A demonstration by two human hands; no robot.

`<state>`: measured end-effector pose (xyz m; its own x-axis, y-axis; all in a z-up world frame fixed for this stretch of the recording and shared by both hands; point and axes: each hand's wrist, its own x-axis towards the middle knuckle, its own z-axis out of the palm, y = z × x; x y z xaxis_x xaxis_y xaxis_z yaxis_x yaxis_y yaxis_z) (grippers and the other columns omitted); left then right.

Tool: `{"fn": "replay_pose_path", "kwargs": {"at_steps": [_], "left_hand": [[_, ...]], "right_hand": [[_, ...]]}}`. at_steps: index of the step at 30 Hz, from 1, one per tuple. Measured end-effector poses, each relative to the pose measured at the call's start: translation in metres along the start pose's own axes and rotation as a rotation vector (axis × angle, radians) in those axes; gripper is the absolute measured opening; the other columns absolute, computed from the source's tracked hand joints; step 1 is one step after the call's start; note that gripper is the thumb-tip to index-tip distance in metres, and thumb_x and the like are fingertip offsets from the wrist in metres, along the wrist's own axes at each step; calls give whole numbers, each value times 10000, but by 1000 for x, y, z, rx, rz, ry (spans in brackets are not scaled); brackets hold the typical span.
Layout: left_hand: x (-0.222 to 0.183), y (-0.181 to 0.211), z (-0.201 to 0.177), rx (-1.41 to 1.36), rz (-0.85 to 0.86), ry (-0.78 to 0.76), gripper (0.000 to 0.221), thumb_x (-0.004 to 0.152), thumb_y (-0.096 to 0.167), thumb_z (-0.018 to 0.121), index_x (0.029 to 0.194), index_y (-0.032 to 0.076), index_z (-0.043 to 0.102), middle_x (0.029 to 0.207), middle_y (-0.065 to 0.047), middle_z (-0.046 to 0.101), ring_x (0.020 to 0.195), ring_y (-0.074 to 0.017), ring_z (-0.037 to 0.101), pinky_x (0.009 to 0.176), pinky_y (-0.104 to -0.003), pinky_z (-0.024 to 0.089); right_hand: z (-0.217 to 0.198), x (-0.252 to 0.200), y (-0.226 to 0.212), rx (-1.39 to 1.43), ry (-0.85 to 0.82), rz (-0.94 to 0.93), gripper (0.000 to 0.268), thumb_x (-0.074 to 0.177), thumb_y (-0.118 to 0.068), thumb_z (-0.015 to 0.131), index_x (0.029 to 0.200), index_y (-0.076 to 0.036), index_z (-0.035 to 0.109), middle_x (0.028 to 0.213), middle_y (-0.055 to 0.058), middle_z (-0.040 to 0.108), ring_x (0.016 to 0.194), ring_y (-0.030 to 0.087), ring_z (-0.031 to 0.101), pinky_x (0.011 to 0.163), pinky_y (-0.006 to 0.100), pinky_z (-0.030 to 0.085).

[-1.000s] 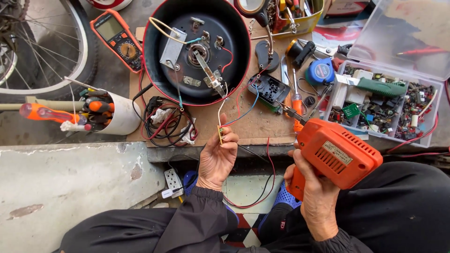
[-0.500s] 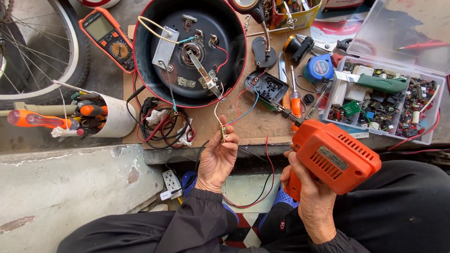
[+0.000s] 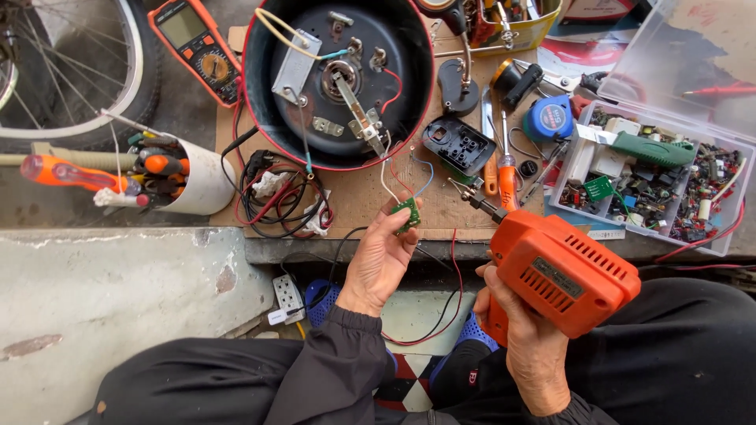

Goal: Soldering wires onto a small printed circuit board using a handheld soldering gun.

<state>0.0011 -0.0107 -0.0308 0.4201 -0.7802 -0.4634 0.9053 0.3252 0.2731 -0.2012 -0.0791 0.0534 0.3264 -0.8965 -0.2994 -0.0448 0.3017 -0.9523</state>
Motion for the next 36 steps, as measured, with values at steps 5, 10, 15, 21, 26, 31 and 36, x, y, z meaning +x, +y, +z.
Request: {"fn": "replay_pose_path", "kwargs": {"at_steps": [5, 10, 15, 21, 26, 31, 36], "left_hand": [[0, 1, -3, 123, 49, 65, 453, 985, -27, 711, 1433, 24, 661, 1459, -179, 704, 981, -126, 713, 862, -210, 619], [-5, 1, 4, 256, 126, 82, 430, 965, -16, 747, 1387, 6, 665, 1272, -121, 693, 1008, -153, 688, 898, -256, 613], [-7, -1, 6, 339, 172, 108, 412, 956, -15, 747, 1363, 10, 690, 1261, -136, 714, 1007, -164, 688, 912, -268, 611], [-9, -2, 7, 391, 199, 127, 411, 964, -24, 724, 1373, 2, 690, 1253, -139, 734, 976, -165, 699, 897, -271, 613], [-15, -2, 13, 380, 208, 109, 434, 956, -37, 731, 1386, -6, 688, 1236, -140, 747, 950, -162, 710, 909, -267, 620], [-22, -1, 20, 505, 223, 162, 429, 962, -22, 730, 1389, 4, 700, 1165, -131, 777, 894, -154, 722, 881, -262, 619], [-23, 0, 19, 509, 226, 167, 424, 958, -21, 730, 1381, 2, 707, 1180, -127, 776, 899, -151, 712, 884, -263, 622]], "right_hand": [[0, -9, 0, -83, -58, -1, 243, 971, -64, 762, 1176, 66, 753, 713, 133, 708, 551, 202, 654, 496, 314, 541], [-1, -15, 8, -126, -87, 16, 217, 981, -40, 762, 1170, 66, 740, 840, 148, 742, 626, 208, 668, 561, 328, 570], [2, -16, 14, -189, -131, -78, 727, 936, -21, 762, 1607, -111, 496, 858, 87, 711, 603, 170, 655, 533, 301, 551], [4, -20, 15, -265, -113, -57, 553, 954, -41, 766, 1479, -75, 598, 779, 90, 699, 580, 167, 646, 498, 287, 511], [3, -21, 18, -236, -137, -96, 688, 930, -39, 779, 1569, -99, 532, 808, 95, 707, 576, 173, 657, 480, 296, 522], [6, -23, 18, -239, -132, -83, 601, 935, -41, 784, 1491, -78, 559, 767, 90, 679, 549, 166, 629, 442, 281, 484], [7, -21, 20, -242, -141, -85, 660, 937, -38, 778, 1554, -105, 554, 837, 71, 702, 581, 158, 634, 488, 287, 523]]}}
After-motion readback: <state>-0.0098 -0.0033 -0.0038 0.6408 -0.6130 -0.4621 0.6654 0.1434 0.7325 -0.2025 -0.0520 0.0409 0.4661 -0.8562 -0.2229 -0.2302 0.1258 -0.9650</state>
